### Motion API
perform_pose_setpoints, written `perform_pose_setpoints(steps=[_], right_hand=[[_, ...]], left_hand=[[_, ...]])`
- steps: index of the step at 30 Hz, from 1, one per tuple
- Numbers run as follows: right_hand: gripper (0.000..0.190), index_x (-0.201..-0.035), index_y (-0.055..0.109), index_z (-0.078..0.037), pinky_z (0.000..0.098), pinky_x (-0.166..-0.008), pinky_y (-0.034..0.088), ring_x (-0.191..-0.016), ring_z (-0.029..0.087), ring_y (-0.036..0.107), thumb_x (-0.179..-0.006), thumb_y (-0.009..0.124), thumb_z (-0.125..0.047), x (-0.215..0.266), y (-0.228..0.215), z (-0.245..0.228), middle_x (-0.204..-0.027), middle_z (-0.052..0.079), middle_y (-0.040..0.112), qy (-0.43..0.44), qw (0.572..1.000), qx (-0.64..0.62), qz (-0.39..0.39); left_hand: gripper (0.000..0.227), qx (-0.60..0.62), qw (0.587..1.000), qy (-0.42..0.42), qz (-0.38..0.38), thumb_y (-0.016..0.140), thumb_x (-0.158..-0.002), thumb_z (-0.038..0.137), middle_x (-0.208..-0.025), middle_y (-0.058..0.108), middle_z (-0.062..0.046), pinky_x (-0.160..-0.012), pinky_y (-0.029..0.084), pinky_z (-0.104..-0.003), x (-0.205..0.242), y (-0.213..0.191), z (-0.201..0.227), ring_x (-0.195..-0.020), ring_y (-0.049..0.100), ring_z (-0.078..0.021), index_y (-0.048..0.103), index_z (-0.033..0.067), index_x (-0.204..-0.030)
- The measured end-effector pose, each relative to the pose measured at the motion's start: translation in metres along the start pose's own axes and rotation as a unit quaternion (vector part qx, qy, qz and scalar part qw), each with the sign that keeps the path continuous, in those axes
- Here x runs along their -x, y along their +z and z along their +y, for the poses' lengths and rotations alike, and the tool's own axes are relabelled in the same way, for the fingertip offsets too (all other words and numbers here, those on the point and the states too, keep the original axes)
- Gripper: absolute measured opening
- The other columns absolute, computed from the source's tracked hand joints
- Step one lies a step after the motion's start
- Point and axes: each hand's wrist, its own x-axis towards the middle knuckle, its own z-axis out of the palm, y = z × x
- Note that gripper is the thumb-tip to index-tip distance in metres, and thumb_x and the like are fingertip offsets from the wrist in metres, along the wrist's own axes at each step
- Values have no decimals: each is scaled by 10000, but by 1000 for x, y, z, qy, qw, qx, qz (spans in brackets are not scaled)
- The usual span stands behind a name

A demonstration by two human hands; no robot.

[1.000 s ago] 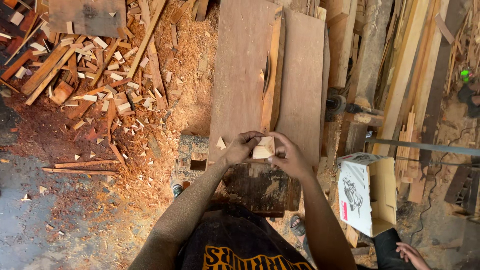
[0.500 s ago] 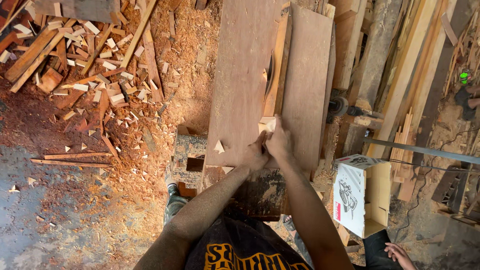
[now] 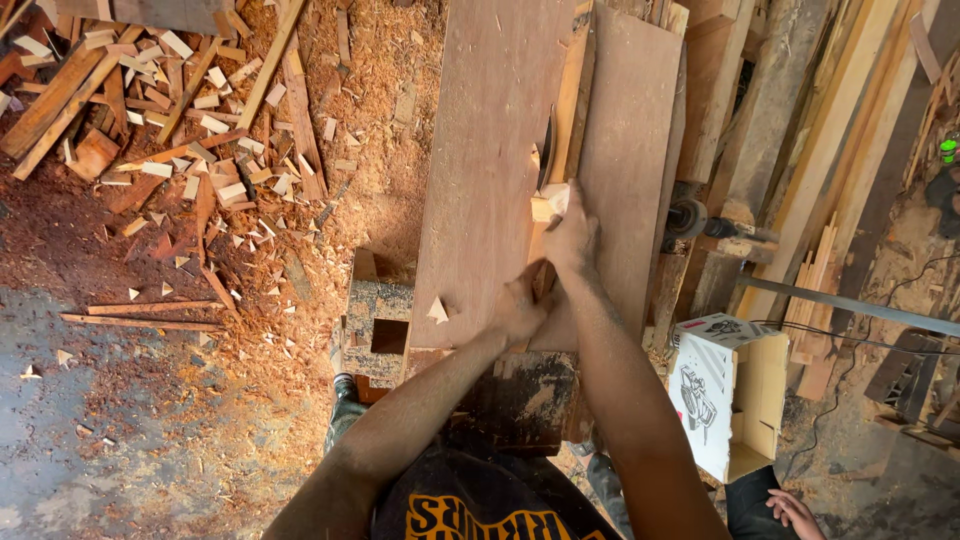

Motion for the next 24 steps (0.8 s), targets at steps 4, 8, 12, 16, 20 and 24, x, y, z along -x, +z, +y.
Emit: perform_pose_setpoints(steps=[4, 8, 12, 16, 20, 24], right_hand=[[715, -1526, 408, -89, 523, -930, 542, -1060, 463, 677, -865, 680, -73, -24, 7, 5, -1184, 283, 689, -79, 995, -24, 62], [671, -1528, 438, -108, 519, -937, 544, -1082, 461, 669, -896, 657, -58, -58, -1, -4, -1197, 276, 690, -72, 996, -15, 42], [696, -1511, 448, -120, 512, -948, 551, -1099, 427, 684, -854, 660, -27, -15, -1, 4, -1241, 260, 697, -122, 987, -58, 90], [752, -1572, 361, -137, 473, -752, 586, -821, 302, 731, -887, 643, -5, 74, -6, 27, -921, 180, 747, -46, 996, -72, -29], [722, -1627, 404, -204, 368, -566, 505, -604, 165, 595, -971, 609, 14, 155, -34, 44, -781, 163, 671, 23, 924, -340, -173], [759, -1626, 356, -226, 303, -519, 552, -588, 127, 632, -946, 610, -4, 168, -54, 34, -823, 126, 713, -2, 894, -404, -193]], left_hand=[[661, 28, 994, -79, -73, 572, -927, 68, -1055, 749, -248, -599, 652, -378, 40, -4, -20, -643, 718, -310, 374, 75, -1557], [537, 33, 997, -30, -60, 661, -935, 113, -1096, 752, -210, -610, 641, -281, 65, -15, -42, -639, 755, -198, 492, 10, -1434], [412, -5, 999, 34, 8, 683, -922, 143, -1040, 795, -192, -651, 615, -309, 76, -37, -63, -738, 761, -157, 648, 10, -1311], [351, -5, 997, -80, 1, 526, -1027, 203, -1143, 763, -119, -589, 585, -385, 60, -51, -69, -672, 696, -253, 631, 87, -1341], [308, 6, 985, 145, 97, 653, -1095, 148, -1172, 733, -187, -827, 549, -270, 28, -47, -71, -962, 673, -135, 638, -30, -1345], [195, 167, 981, 62, -71, 668, -1007, 124, -945, 762, -146, -580, 543, -240, 5, -54, -70, -688, 629, -136, 739, 5, -1143]])
